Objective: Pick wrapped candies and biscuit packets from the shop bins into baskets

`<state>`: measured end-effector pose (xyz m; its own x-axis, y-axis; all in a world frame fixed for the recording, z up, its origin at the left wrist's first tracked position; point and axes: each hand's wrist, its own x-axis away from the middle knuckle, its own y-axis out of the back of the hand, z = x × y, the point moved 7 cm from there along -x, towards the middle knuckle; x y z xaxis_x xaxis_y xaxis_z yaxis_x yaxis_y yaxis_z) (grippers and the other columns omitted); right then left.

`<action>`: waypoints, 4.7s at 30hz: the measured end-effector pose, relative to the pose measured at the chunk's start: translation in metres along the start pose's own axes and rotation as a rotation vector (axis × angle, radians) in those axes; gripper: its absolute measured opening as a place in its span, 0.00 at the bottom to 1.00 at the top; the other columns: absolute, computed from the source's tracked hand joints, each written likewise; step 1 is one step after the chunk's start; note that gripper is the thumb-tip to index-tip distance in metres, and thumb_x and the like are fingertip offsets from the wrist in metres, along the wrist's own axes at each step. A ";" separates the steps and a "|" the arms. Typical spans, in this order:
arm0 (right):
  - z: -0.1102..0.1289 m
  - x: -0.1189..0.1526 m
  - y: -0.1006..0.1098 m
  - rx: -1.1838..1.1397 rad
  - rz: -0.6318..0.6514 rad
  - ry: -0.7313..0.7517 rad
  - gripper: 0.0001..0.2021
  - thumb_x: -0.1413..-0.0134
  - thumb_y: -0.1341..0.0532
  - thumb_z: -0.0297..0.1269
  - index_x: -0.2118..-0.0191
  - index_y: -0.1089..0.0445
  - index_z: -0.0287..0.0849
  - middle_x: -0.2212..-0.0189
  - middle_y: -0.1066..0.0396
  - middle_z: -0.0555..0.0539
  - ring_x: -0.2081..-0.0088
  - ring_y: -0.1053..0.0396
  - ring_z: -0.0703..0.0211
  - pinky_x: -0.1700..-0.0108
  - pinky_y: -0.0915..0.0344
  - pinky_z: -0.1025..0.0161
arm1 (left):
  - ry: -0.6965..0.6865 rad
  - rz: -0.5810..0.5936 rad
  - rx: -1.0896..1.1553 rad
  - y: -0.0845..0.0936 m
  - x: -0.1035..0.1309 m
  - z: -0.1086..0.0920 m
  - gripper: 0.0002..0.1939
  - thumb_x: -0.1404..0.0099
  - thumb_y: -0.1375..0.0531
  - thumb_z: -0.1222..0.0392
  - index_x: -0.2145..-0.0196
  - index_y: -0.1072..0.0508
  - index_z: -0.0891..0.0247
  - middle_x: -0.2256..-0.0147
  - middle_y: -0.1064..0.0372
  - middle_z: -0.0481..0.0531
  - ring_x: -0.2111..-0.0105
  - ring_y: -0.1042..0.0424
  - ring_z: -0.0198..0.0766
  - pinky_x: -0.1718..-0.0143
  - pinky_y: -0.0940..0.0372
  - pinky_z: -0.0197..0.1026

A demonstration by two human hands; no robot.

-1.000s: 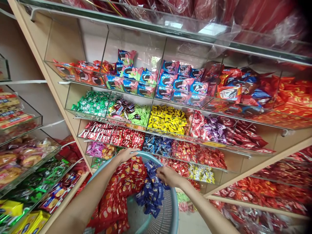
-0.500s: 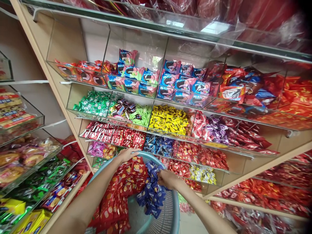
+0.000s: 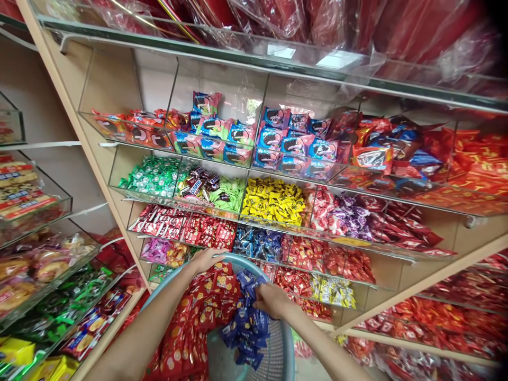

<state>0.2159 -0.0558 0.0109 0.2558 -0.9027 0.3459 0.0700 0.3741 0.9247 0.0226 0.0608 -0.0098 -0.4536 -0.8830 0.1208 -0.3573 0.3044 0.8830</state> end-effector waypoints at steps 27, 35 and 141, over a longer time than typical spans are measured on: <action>-0.091 -0.092 0.069 -0.104 -0.453 -0.145 0.17 0.49 0.48 0.31 0.51 0.42 0.40 0.55 0.38 0.40 0.54 0.39 0.57 0.59 0.46 0.66 | 0.016 0.001 0.064 0.001 0.003 0.001 0.27 0.44 0.57 0.36 0.48 0.42 0.40 0.49 0.37 0.39 0.50 0.37 0.45 0.53 0.43 0.40; -0.093 -0.121 0.058 -0.058 -0.373 -0.164 0.20 0.51 0.46 0.32 0.50 0.41 0.39 0.54 0.37 0.39 0.52 0.40 0.54 0.57 0.45 0.64 | 0.000 -0.011 0.057 -0.003 -0.001 0.003 0.27 0.44 0.58 0.35 0.48 0.42 0.38 0.51 0.35 0.40 0.52 0.35 0.45 0.55 0.42 0.41; -0.112 -0.151 0.083 0.085 -0.524 -0.376 0.21 0.50 0.49 0.30 0.48 0.40 0.35 0.52 0.35 0.34 0.51 0.38 0.50 0.48 0.48 0.55 | 0.003 -0.016 0.055 0.003 0.003 -0.003 0.25 0.43 0.59 0.35 0.49 0.42 0.35 0.53 0.33 0.38 0.55 0.33 0.46 0.60 0.40 0.41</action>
<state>0.2906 0.1355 0.0179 -0.1475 -0.9796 -0.1368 0.0131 -0.1402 0.9900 0.0223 0.0576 -0.0058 -0.4450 -0.8889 0.1086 -0.4091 0.3096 0.8583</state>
